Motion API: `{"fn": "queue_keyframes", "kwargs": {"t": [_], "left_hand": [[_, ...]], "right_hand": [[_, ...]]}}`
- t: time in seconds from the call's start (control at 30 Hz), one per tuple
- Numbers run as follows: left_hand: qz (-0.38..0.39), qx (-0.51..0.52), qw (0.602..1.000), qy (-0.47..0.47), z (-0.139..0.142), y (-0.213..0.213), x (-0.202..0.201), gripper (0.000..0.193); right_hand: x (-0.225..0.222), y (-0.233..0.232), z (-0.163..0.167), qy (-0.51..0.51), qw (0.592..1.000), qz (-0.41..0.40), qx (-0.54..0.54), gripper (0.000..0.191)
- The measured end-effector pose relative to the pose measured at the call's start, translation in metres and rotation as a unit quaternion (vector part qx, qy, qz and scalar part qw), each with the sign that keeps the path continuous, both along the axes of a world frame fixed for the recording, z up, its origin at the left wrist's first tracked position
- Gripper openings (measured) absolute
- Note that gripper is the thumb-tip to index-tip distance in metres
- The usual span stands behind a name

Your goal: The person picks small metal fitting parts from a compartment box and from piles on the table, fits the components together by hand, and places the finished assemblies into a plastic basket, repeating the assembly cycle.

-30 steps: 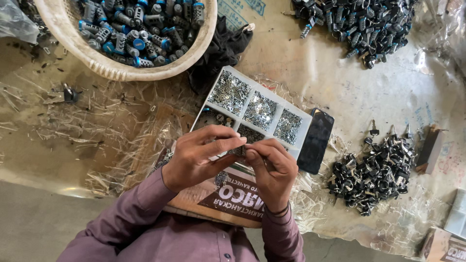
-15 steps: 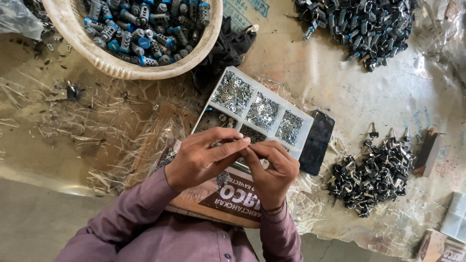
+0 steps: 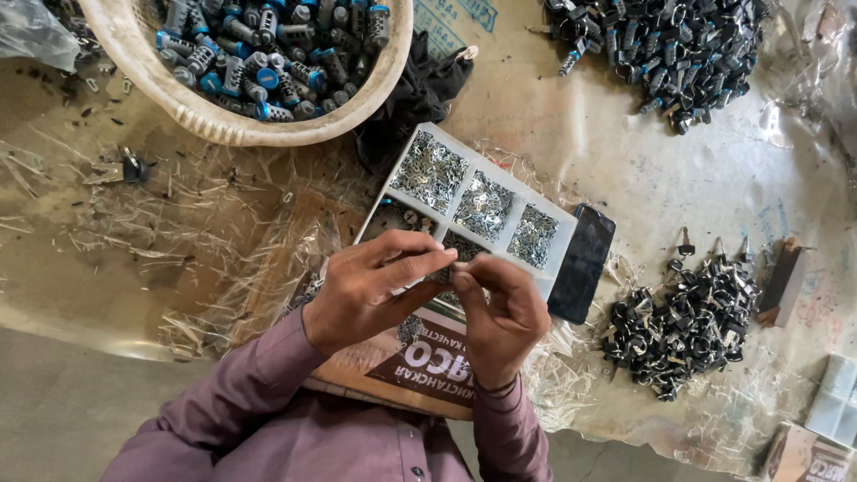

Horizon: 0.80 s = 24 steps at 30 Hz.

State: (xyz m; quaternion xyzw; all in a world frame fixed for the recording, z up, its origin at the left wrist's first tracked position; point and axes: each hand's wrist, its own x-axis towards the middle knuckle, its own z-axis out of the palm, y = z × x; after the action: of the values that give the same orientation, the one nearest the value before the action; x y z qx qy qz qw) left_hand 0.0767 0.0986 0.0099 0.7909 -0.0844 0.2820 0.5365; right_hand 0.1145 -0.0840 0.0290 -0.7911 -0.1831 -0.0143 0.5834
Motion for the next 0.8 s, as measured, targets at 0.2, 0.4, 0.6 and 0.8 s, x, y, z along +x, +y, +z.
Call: {"fn": "queue_keyframes", "kwargs": {"t": [0.2,0.4,0.6,0.8], "left_hand": [[0.011,0.016,0.999,-0.034,-0.0014,-0.0001,-0.0004,0.044],[0.005,0.03,0.998,-0.047,-0.0026,0.0013,-0.0014,0.043],[0.0,0.042,0.998,-0.052,-0.0039,0.0012,-0.0011,0.045],[0.002,0.01,0.999,-0.04,-0.005,0.0003,-0.0019,0.045]], "right_hand": [[-0.0054,0.0025,-0.0056,0.062,0.997,-0.039,0.035,0.042],[-0.006,0.0001,-0.005,0.079,0.995,-0.044,0.035,0.04],[-0.0053,0.0019,-0.0083,0.043,0.998,-0.03,0.033,0.042],[-0.0047,-0.0028,-0.0042,0.098,0.994,-0.031,0.034,0.038]]}}
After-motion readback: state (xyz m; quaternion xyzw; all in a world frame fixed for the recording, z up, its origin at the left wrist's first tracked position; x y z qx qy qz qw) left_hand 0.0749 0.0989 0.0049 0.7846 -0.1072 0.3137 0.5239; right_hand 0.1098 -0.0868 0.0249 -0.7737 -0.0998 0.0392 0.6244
